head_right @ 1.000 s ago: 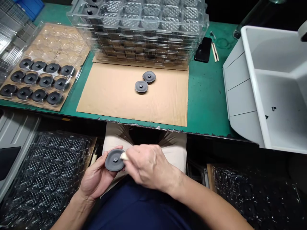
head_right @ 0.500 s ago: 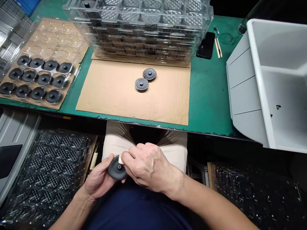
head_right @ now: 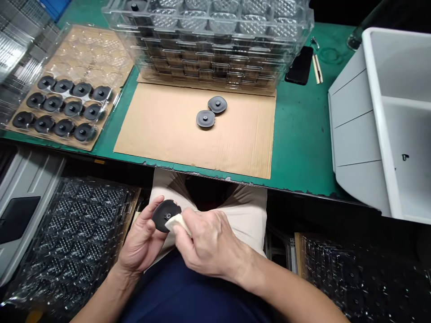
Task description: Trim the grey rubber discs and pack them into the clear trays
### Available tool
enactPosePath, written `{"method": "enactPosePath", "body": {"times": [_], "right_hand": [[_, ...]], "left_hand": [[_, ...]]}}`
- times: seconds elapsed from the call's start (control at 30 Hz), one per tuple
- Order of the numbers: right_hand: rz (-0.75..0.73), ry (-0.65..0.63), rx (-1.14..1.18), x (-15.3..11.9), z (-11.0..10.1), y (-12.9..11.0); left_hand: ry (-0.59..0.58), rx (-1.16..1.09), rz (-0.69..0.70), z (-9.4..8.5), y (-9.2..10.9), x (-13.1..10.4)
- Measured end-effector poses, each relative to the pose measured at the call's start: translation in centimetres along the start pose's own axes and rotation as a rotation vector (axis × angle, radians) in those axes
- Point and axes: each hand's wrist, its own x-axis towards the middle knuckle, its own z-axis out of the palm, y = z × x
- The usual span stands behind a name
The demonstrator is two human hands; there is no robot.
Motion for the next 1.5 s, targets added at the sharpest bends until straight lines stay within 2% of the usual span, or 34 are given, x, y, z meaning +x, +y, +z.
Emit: {"method": "enactPosePath", "body": {"times": [0.07, 0.17, 0.3, 0.47, 0.7, 0.83, 0.93, 1.0, 1.07, 1.13, 1.2, 1.33, 1.43, 1.5], "right_hand": [[0.014, -0.002, 0.107, -0.1, 0.2, -0.8], [-0.039, 0.028, 0.151, 0.2, 0.2, -1.5], [-0.045, 0.067, -0.017, 0.3, -0.1, -0.9], [-0.13, 0.075, -0.285, 0.3, -0.7, -0.3], [-0.256, -0.006, -0.427, 0.5, -1.0, -0.9], [-0.43, -0.122, -0.463, 1.0, -1.2, -0.6], [-0.558, -0.13, -0.453, 1.6, -1.4, -0.2], [-0.515, -0.047, -0.42, 1.7, -1.4, 0.1], [-0.331, 0.046, -0.33, 1.5, -1.2, 0.1], [-0.123, 0.064, -0.171, 1.2, -1.0, -0.1], [-0.02, 0.04, 0.006, 1.0, -0.8, -0.7], [-0.055, 0.106, 0.151, 1.0, -0.4, -2.0], [-0.067, 0.099, 0.107, 1.0, -0.4, -2.0], [-0.047, 0.103, 0.022, 0.9, -0.7, -1.4]], "left_hand": [[-0.004, 0.048, 0.064, 0.4, -0.1, -0.1], [-0.013, 0.084, 0.143, 1.0, 0.1, -0.2], [0.004, 0.055, 0.139, 0.8, 0.9, -0.2], [-0.031, 0.019, -0.015, -0.3, 1.3, -0.3], [-0.067, 0.0, -0.236, -0.9, 0.7, -0.3], [-0.158, -0.064, -0.358, -1.0, -0.4, -0.4], [-0.2, -0.111, -0.393, -1.1, -0.7, -0.3], [-0.164, -0.125, -0.325, -1.2, -0.4, -0.1], [-0.111, -0.111, -0.179, -1.1, 0.3, 0.3], [-0.077, -0.048, -0.019, -0.7, 0.9, 0.6], [-0.069, 0.049, 0.109, 0.0, 1.1, 0.7], [-0.092, 0.157, 0.297, 1.3, 0.9, 0.5], [-0.067, 0.158, 0.372, 1.6, 1.3, 0.3], [-0.055, 0.152, 0.372, 1.4, 1.8, 0.2]]}}
